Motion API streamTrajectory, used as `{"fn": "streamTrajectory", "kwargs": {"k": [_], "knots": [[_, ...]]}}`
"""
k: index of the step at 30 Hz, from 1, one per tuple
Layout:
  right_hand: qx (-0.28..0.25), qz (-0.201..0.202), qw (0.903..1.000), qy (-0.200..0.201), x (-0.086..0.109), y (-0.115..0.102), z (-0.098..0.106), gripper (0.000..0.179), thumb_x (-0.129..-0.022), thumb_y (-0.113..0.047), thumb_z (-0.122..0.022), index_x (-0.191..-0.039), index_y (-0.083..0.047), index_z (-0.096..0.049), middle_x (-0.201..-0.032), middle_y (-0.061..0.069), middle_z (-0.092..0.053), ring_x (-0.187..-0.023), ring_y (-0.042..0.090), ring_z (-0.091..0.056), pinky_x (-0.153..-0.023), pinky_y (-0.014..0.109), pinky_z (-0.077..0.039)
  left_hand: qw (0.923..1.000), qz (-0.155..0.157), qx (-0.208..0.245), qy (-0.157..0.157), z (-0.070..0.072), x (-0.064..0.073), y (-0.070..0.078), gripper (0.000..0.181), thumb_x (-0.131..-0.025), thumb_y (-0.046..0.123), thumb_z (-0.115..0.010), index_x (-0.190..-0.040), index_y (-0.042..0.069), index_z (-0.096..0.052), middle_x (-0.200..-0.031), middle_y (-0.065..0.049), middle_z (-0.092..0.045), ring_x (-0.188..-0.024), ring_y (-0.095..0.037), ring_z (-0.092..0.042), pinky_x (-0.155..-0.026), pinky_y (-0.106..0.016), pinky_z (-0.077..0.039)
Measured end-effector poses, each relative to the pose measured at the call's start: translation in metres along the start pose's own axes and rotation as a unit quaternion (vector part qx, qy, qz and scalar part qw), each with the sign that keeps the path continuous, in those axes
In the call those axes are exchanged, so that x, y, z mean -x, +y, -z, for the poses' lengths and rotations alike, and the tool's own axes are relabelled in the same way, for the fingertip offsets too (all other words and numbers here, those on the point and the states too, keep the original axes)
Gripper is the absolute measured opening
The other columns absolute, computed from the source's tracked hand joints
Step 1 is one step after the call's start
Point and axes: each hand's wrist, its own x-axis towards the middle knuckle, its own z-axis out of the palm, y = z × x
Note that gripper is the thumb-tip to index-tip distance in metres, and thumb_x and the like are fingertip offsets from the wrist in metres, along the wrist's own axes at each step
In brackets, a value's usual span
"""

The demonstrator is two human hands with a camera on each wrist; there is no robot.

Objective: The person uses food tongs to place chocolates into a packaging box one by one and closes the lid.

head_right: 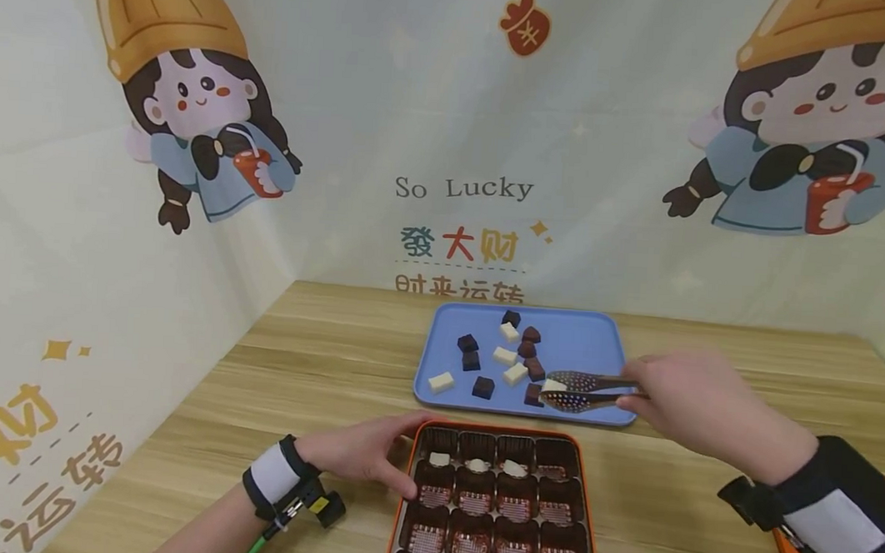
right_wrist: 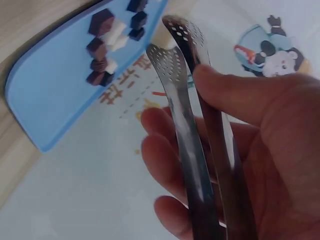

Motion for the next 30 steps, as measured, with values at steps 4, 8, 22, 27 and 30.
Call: {"fn": "streamTrajectory", "kwargs": {"k": [4,8,22,27,30], "knots": [[0.003,0.013,0.9997,-0.020,0.012,-0.007,0.004,0.022,-0.083,-0.029,-0.078,-0.097,-0.014,-0.070,-0.075,-0.013,-0.064,-0.056,0.001,-0.054,-0.045,0.025,-0.043,1.0000,0.003,-0.001,-0.003,0.002,0.000,0.001,0.087,-0.085,0.028,-0.078,-0.153,0.013,-0.027,-0.152,-0.004,-0.034,-0.137,-0.020,-0.032,-0.110,-0.037,-0.031],[0.030,0.028,0.9978,-0.051,0.016,-0.018,0.004,0.023,-0.080,-0.031,-0.079,-0.096,-0.016,-0.071,-0.080,-0.011,-0.064,-0.057,0.002,-0.054,-0.046,0.026,-0.045,1.0000,0.005,-0.002,-0.003,0.002,0.000,0.002,0.087,-0.085,0.029,-0.078,-0.153,0.012,-0.026,-0.153,-0.006,-0.034,-0.138,-0.021,-0.032,-0.111,-0.038,-0.031],[0.186,0.128,0.9739,-0.025,-0.003,-0.062,0.002,0.037,-0.068,-0.018,-0.088,-0.060,-0.018,-0.053,-0.057,-0.006,-0.041,-0.048,0.007,-0.030,-0.040,0.023,-0.030,1.0000,-0.002,-0.007,0.001,0.000,0.000,-0.001,0.088,-0.083,0.030,-0.079,-0.153,0.013,-0.027,-0.152,-0.004,-0.035,-0.138,-0.019,-0.032,-0.112,-0.037,-0.029],[0.218,0.158,0.9631,0.006,-0.014,-0.071,-0.003,0.055,-0.070,-0.004,-0.084,-0.053,-0.019,-0.034,-0.053,-0.008,-0.019,-0.054,0.008,-0.012,-0.047,0.024,-0.012,0.9999,-0.003,-0.011,0.003,0.001,0.001,-0.001,0.087,-0.084,0.029,-0.079,-0.153,0.012,-0.028,-0.151,-0.004,-0.036,-0.138,-0.018,-0.032,-0.112,-0.036,-0.028],[0.234,0.174,0.9564,0.013,-0.018,-0.074,-0.005,0.065,-0.072,-0.003,-0.081,-0.058,-0.020,-0.020,-0.062,-0.006,-0.007,-0.060,0.009,-0.005,-0.052,0.026,-0.007,0.9999,-0.006,-0.013,0.002,0.001,0.000,-0.001,0.087,-0.084,0.029,-0.079,-0.152,0.013,-0.028,-0.150,-0.002,-0.037,-0.137,-0.017,-0.032,-0.112,-0.035,-0.029]]}}
